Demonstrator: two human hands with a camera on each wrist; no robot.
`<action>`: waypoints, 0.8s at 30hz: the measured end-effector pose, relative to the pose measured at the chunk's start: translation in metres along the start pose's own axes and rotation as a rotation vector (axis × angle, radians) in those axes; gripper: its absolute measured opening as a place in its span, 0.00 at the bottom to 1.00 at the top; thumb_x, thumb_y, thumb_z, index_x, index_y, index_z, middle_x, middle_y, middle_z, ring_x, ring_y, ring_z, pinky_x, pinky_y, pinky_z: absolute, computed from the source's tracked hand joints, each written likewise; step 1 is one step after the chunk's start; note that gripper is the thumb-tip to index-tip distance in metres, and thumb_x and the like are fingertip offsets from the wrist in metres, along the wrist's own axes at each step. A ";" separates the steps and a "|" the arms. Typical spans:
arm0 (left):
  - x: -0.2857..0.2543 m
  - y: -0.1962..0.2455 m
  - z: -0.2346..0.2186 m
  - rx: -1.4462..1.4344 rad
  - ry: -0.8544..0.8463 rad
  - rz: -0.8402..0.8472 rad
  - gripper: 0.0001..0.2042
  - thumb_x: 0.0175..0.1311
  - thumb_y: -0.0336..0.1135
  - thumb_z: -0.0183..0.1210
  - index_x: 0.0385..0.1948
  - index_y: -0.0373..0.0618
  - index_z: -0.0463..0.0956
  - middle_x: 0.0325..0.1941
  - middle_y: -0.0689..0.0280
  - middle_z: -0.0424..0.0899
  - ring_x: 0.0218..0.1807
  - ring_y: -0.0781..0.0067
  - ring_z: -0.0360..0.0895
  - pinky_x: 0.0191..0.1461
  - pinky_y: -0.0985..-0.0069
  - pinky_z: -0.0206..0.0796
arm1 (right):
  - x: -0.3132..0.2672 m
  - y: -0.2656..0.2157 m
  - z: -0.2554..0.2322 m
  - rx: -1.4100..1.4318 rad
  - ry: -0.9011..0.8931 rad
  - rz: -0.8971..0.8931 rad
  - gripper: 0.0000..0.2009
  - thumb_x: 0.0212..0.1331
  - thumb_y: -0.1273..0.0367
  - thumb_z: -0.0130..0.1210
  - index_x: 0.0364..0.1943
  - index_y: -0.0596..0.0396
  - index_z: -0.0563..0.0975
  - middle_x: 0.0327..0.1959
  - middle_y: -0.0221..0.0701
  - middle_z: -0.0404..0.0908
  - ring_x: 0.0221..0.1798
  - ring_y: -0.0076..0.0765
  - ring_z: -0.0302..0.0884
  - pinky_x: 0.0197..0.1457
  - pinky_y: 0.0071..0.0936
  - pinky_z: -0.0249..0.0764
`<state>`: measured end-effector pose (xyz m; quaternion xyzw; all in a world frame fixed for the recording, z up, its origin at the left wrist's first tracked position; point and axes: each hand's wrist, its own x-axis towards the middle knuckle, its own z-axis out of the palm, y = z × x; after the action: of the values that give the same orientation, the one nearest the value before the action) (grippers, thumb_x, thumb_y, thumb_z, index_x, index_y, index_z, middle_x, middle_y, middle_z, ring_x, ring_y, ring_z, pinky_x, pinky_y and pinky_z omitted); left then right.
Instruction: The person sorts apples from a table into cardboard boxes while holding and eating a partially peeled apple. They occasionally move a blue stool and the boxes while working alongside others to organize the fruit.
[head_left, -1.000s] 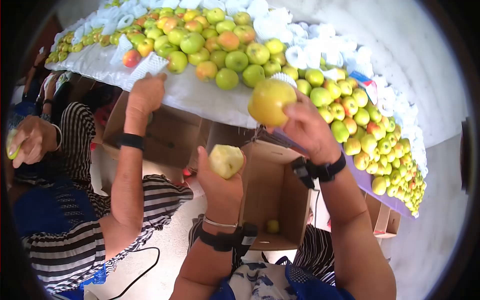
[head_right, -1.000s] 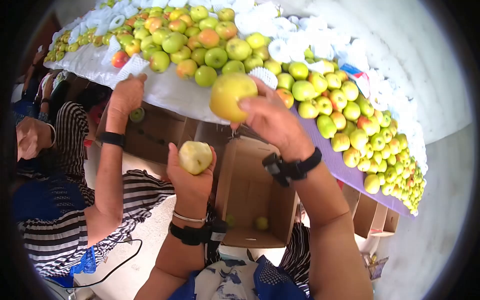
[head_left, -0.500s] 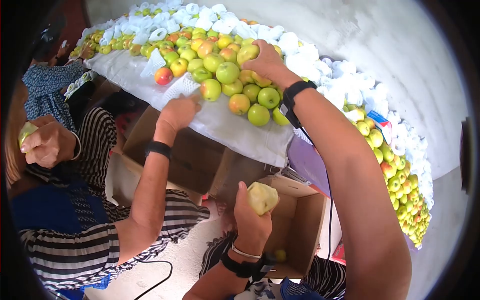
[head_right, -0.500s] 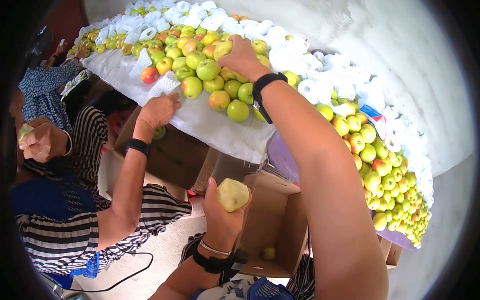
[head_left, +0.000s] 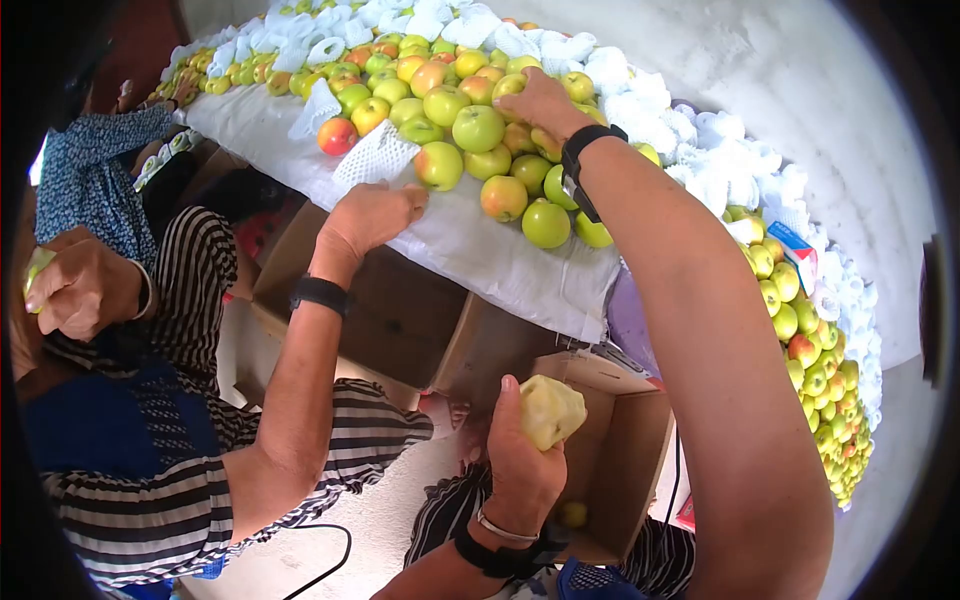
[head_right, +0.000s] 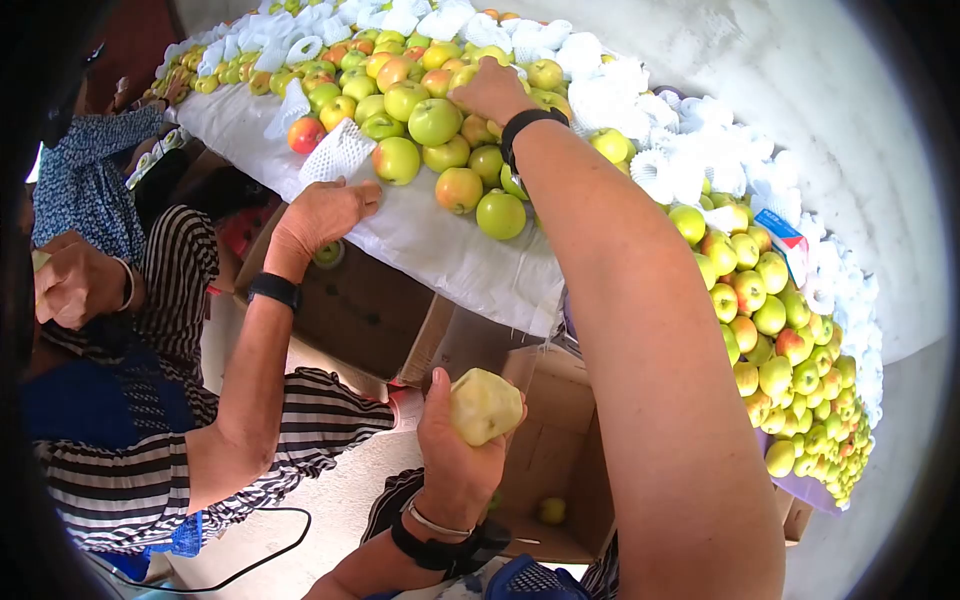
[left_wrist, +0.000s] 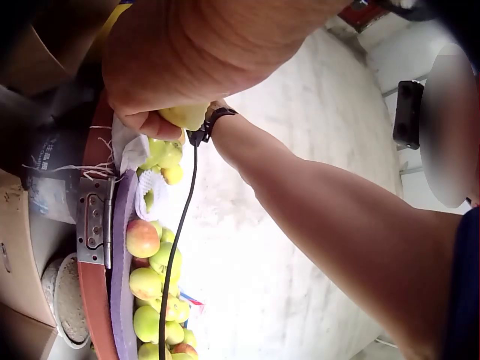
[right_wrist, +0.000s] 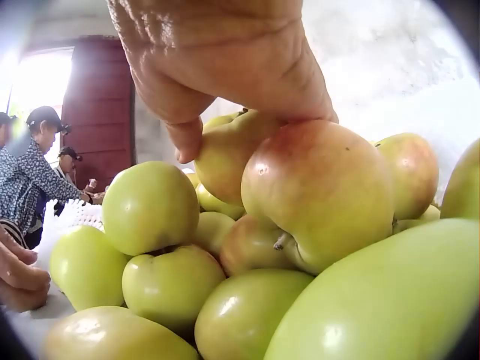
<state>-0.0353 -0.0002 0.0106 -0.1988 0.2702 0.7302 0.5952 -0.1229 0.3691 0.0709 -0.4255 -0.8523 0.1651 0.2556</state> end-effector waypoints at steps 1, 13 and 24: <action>-0.001 0.000 0.000 0.001 -0.002 0.004 0.22 0.63 0.53 0.44 0.35 0.40 0.72 0.34 0.58 0.78 0.39 0.59 0.75 0.47 0.64 0.66 | -0.002 -0.001 -0.002 0.001 0.008 -0.013 0.35 0.40 0.56 0.60 0.51 0.67 0.65 0.49 0.52 0.70 0.55 0.51 0.67 0.57 0.35 0.65; 0.003 0.007 -0.003 0.053 -0.135 0.189 0.17 0.63 0.50 0.46 0.36 0.44 0.70 0.34 0.64 0.77 0.38 0.66 0.76 0.43 0.70 0.70 | -0.147 -0.036 -0.099 0.528 0.143 -0.032 0.08 0.44 0.67 0.61 0.24 0.57 0.77 0.24 0.30 0.79 0.26 0.20 0.74 0.30 0.16 0.67; 0.006 0.005 -0.006 0.143 -0.072 0.226 0.20 0.62 0.46 0.44 0.46 0.38 0.64 0.49 0.47 0.68 0.51 0.44 0.67 0.53 0.52 0.62 | -0.506 0.084 -0.016 0.544 -0.806 0.784 0.12 0.45 0.68 0.60 0.33 0.59 0.76 0.28 0.30 0.77 0.30 0.23 0.72 0.33 0.21 0.71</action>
<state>-0.0417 0.0000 0.0036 -0.0977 0.3207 0.7780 0.5314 0.1972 0.0090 -0.1072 -0.5308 -0.5896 0.6052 -0.0665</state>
